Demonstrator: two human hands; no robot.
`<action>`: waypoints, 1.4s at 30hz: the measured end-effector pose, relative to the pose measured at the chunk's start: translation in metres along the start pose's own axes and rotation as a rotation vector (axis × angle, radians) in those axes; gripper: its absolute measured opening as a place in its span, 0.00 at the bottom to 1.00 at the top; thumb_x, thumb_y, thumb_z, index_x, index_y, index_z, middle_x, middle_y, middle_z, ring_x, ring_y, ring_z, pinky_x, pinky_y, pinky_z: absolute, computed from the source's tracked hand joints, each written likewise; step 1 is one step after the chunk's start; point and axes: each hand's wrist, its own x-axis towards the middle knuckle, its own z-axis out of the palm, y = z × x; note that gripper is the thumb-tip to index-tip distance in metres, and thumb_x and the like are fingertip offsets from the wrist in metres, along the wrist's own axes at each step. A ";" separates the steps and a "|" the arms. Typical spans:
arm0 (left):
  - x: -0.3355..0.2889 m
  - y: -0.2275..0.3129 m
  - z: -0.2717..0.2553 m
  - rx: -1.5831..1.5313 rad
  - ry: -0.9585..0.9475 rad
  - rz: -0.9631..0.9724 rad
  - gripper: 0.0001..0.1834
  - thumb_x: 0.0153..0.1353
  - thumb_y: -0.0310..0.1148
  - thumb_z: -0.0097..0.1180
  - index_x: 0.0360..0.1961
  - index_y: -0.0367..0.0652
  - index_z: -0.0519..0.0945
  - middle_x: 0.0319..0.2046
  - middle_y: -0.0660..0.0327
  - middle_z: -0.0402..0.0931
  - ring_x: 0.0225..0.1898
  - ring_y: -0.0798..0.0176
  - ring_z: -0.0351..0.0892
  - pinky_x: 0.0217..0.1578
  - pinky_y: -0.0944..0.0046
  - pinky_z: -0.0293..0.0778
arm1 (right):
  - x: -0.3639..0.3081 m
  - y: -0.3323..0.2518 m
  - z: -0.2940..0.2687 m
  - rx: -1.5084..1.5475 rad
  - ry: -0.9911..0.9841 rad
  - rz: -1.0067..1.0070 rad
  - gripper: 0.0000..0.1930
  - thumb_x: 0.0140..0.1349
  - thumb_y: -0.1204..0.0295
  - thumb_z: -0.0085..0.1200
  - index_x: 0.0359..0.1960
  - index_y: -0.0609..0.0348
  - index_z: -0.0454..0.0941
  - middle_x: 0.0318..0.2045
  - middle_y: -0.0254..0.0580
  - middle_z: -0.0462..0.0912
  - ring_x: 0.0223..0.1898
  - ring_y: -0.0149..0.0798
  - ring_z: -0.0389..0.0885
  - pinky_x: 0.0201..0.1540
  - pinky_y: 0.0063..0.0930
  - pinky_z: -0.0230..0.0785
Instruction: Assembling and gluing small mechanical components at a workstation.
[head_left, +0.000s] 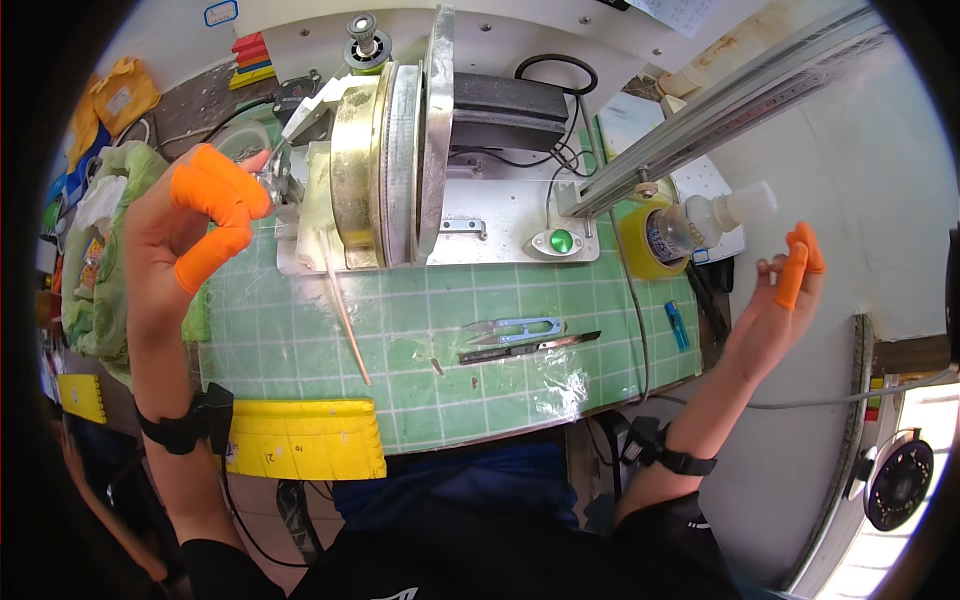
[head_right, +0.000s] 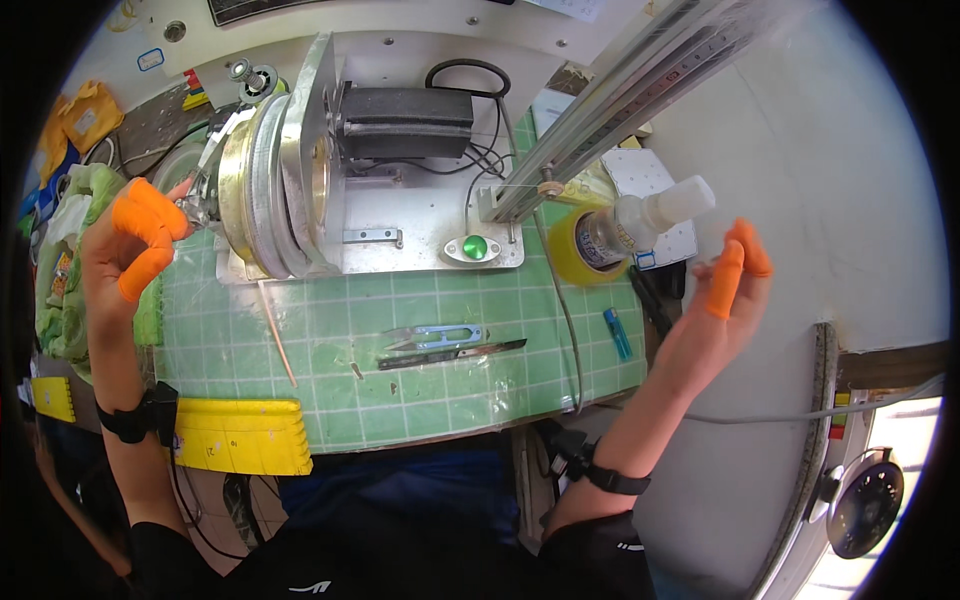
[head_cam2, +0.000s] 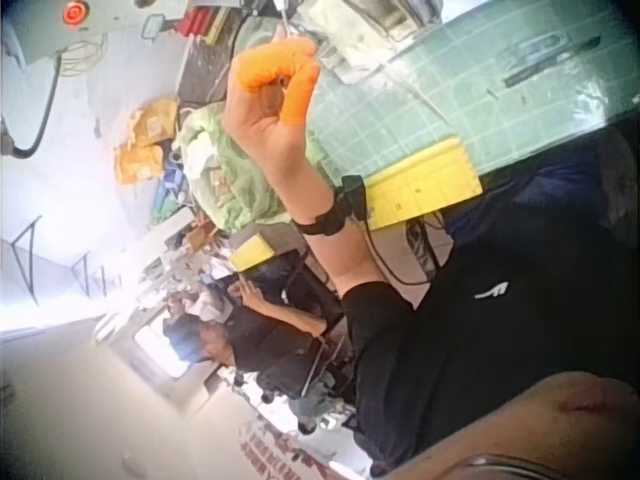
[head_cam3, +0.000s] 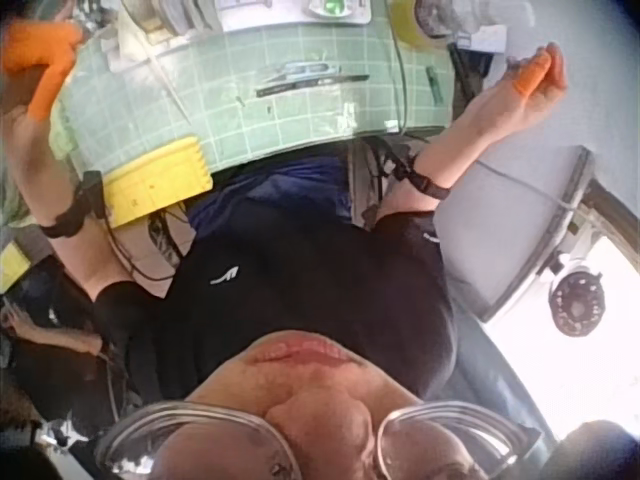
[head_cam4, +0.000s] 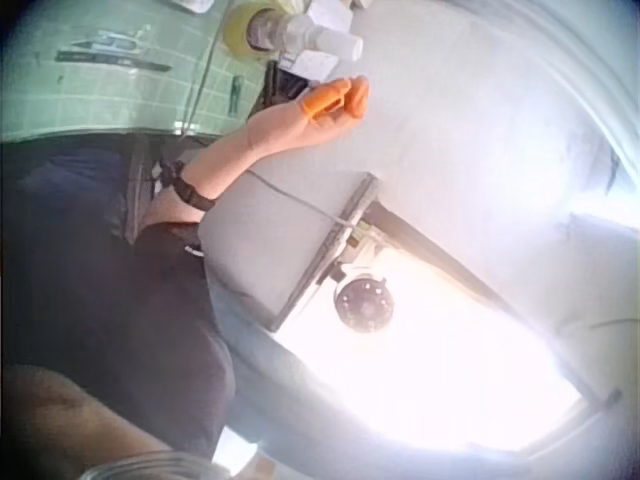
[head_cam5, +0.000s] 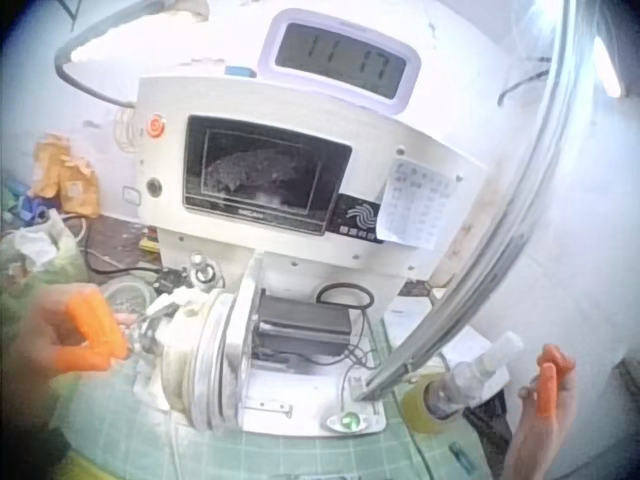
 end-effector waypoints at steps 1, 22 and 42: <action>0.000 0.000 0.000 0.004 -0.007 -0.002 0.06 0.59 0.23 0.65 0.33 0.38 0.79 0.35 0.59 0.79 0.41 0.59 0.80 0.67 0.35 0.66 | 0.009 -0.001 0.003 -0.386 0.110 -0.165 0.14 0.76 0.66 0.52 0.55 0.59 0.80 0.46 0.36 0.78 0.39 0.27 0.69 0.42 0.22 0.62; 0.001 -0.012 -0.004 -0.025 0.020 0.203 0.09 0.52 0.19 0.72 0.33 0.39 0.85 0.37 0.56 0.86 0.41 0.60 0.85 0.60 0.47 0.79 | 0.015 -0.093 0.200 0.238 -1.081 -0.300 0.39 0.76 0.39 0.38 0.44 0.74 0.78 0.27 0.56 0.82 0.13 0.36 0.71 0.12 0.23 0.61; -0.002 -0.018 0.001 -0.018 0.067 0.259 0.09 0.49 0.22 0.74 0.31 0.38 0.85 0.35 0.55 0.87 0.38 0.57 0.86 0.50 0.57 0.81 | -0.059 -0.059 0.235 0.124 -0.487 -0.259 0.38 0.72 0.44 0.53 0.52 0.81 0.76 0.42 0.62 0.86 0.37 0.47 0.88 0.40 0.37 0.83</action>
